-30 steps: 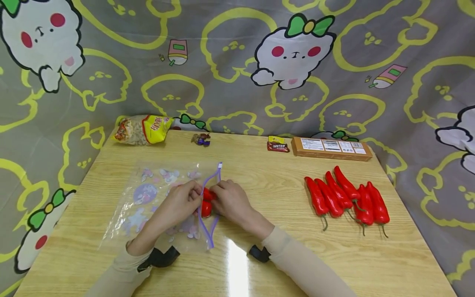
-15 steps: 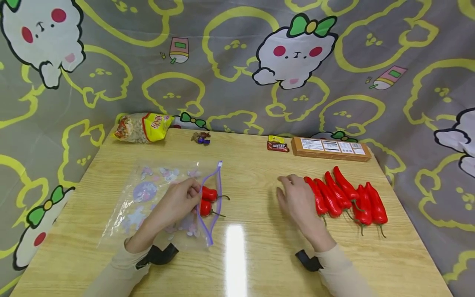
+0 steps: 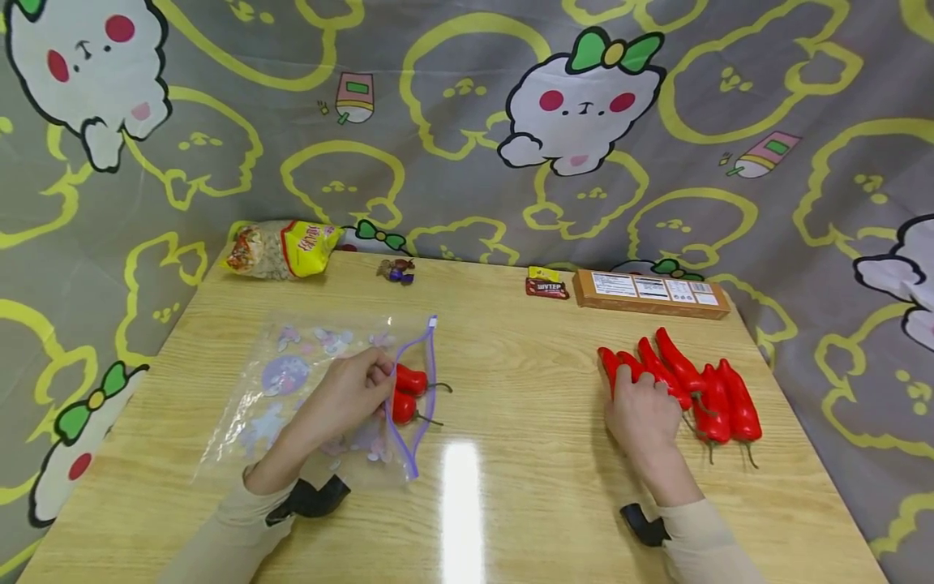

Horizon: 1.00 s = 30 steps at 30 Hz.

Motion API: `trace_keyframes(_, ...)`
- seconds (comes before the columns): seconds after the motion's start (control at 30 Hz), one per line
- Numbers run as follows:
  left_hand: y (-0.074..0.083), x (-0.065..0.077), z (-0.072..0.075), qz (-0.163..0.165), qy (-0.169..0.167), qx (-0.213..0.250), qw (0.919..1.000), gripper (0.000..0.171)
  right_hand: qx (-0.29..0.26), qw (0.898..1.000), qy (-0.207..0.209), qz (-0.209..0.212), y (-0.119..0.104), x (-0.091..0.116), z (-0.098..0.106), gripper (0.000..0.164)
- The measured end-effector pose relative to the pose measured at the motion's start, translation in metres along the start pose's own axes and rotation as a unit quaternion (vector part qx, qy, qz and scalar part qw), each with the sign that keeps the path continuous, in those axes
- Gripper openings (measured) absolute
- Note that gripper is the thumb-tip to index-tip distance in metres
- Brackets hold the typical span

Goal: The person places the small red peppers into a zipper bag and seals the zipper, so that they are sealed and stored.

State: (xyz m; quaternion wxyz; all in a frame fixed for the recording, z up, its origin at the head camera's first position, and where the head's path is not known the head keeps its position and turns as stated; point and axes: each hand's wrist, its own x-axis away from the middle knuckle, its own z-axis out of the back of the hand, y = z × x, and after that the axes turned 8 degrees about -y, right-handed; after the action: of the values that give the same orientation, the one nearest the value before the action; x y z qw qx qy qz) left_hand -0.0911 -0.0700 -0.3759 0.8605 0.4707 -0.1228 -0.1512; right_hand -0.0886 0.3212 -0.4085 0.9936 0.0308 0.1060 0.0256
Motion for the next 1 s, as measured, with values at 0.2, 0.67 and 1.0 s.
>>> trace_keyframes(0.2,0.0,-0.002,-0.001,-0.005,-0.005,-0.003,1.0,0.011,-0.029,0.999,-0.042,-0.005,-0.004,-0.004,0.007,0.027)
trace_keyframes(0.67,-0.001,-0.001,-0.003,-0.008,-0.002,0.001,1.0,0.01,-0.34,0.902,-0.194,0.18,-0.11,0.002,0.058,0.031)
trace_keyframes(1.0,0.001,-0.001,-0.005,-0.004,0.0,-0.005,1.0,0.009,-0.353,0.871,-0.192,0.281,-0.152,0.011,0.047,0.027)
